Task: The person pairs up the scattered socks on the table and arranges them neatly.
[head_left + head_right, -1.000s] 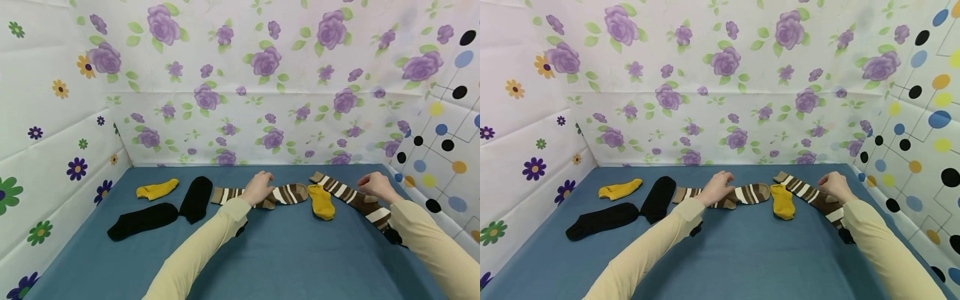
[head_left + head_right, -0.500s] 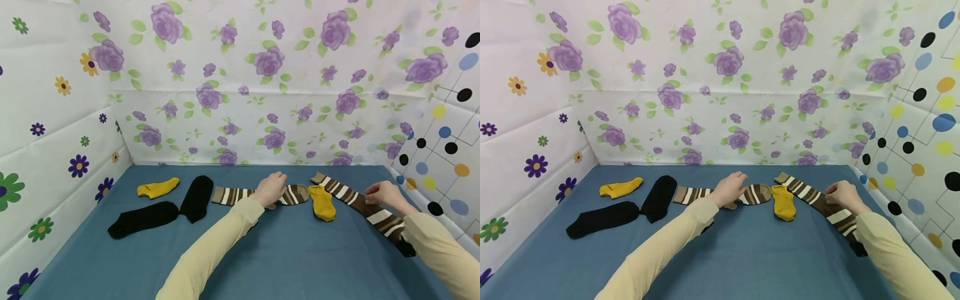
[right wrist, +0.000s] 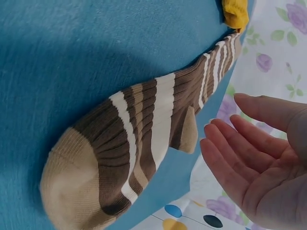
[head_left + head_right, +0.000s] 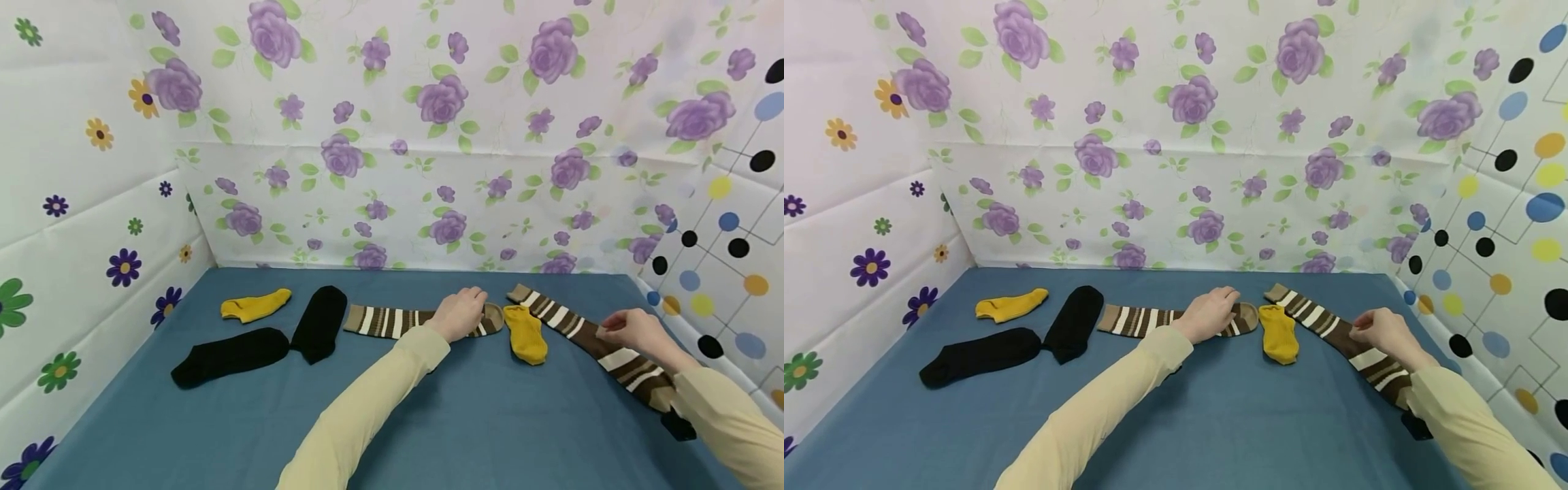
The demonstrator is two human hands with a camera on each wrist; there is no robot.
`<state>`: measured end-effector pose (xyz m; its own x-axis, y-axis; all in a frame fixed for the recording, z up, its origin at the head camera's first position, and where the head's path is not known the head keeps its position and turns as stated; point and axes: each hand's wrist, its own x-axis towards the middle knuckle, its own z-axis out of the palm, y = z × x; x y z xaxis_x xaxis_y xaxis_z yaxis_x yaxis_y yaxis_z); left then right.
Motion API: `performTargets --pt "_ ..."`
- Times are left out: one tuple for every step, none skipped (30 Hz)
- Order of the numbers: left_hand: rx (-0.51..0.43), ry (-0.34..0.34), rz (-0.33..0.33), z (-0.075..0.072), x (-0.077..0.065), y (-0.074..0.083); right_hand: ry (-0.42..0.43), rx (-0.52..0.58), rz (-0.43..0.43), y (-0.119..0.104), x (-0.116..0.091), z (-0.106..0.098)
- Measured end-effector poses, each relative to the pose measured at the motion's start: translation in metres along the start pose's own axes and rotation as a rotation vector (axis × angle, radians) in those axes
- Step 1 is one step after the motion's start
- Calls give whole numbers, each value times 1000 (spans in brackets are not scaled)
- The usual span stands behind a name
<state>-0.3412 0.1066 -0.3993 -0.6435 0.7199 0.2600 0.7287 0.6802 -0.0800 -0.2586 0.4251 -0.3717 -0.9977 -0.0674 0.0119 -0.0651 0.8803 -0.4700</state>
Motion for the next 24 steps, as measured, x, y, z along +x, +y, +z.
performTargets --pt "4 -1 3 1 3 2 -1 -4 1 1 -1 -1" --pt "10 -2 6 3 5 3 -3 -7 0 2 -2 -2" --pt "19 -5 11 4 7 5 -6 -9 1 2 -3 -2" --pt "25 -8 14 5 9 6 -13 -9 2 3 -4 -3" --pt "29 -10 14 6 11 8 -19 -12 4 4 -5 -3" --pt "35 -13 14 8 13 9 -29 -12 9 4 -6 -3" --pt "39 -18 12 9 15 11 -37 -10 16 5 -6 -3" --pt "50 -28 10 11 16 12 -40 -17 20 5 -7 -2" --pt "57 -37 7 12 18 14 -45 -25 24 5 -7 -2" --pt "64 -45 4 13 20 15 -49 -33 25 6 -8 -2" --pt "71 -54 1 14 22 17 -50 -42 26 6 -8 -2" --pt "80 -62 1 15 23 18 -53 -48 30 6 -8 -2" --pt "85 -70 0 16 25 19 -53 -55 31 6 -9 -2" --pt "87 -79 0 16 27 21 -52 -64 29 6 -9 -2" --pt "89 -84 -1 16 29 22 -50 -74 25 5 -10 -2" --pt "90 -89 0 16 30 23 -48 -82 19 5 -10 -2" --pt "91 -93 0 16 32 24 -48 -87 14 5 -11 -2" --pt "92 -96 -1 16 34 25 -46 -92 8 5 -11 -2" --pt "93 -102 -1 16 35 27 -45 -95 1 5 -12 -2" --pt "98 -108 -1 16 37 28 -44 -100 -6 6 -13 -1" --pt "105 -112 -2 16 39 29 -44 -102 -10 6 -13 -1" --pt "112 -119 -5 16 40 30 -47 -101 -9 6 -14 -1" --pt "121 -127 -8 16 42 31 -48 -101 -7 7 -15 0" --pt "133 -137 -9 17 43 32 -50 -98 -6 8 -16 0"
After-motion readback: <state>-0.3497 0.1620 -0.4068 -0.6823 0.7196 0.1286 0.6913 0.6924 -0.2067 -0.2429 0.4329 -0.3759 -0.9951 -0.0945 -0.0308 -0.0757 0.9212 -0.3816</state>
